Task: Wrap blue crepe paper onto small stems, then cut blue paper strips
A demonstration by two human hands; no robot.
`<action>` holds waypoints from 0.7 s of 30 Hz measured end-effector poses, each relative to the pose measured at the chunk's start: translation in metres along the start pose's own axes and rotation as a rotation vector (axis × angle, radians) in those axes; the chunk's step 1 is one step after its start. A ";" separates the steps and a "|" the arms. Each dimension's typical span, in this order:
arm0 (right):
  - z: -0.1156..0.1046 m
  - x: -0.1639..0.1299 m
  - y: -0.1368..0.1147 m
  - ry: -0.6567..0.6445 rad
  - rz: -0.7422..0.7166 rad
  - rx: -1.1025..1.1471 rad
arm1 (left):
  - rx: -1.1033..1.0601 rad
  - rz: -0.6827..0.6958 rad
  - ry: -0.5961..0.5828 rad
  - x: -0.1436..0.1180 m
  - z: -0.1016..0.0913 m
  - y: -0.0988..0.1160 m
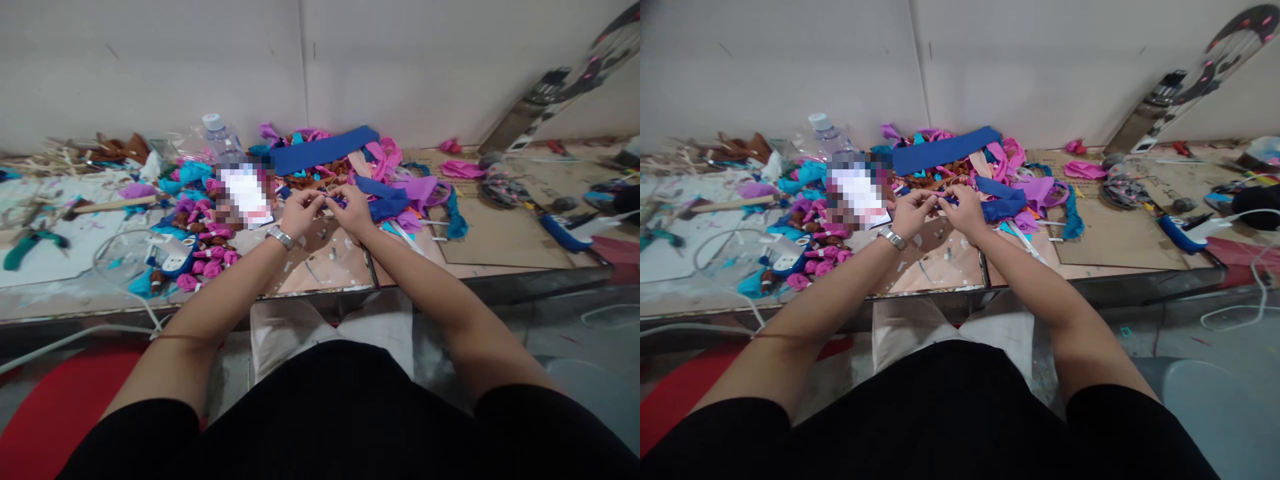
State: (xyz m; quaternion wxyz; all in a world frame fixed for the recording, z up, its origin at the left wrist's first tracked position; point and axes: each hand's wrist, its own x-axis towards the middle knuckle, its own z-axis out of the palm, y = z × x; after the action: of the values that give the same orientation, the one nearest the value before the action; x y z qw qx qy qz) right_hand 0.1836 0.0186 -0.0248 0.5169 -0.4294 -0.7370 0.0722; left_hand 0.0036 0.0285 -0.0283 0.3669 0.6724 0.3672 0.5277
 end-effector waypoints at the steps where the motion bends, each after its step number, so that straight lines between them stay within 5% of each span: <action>1: 0.000 0.000 0.000 0.002 0.007 0.000 | 0.003 -0.002 0.000 0.000 0.000 0.000; 21: -0.002 0.002 0.001 -0.032 -0.041 0.001 | -0.072 -0.031 0.012 0.004 0.000 -0.011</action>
State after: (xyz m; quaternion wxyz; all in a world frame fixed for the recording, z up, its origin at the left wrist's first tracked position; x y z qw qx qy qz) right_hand 0.1859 0.0195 -0.0231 0.5065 -0.4128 -0.7539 0.0687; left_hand 0.0029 0.0371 -0.0362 0.3968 0.6499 0.3603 0.5388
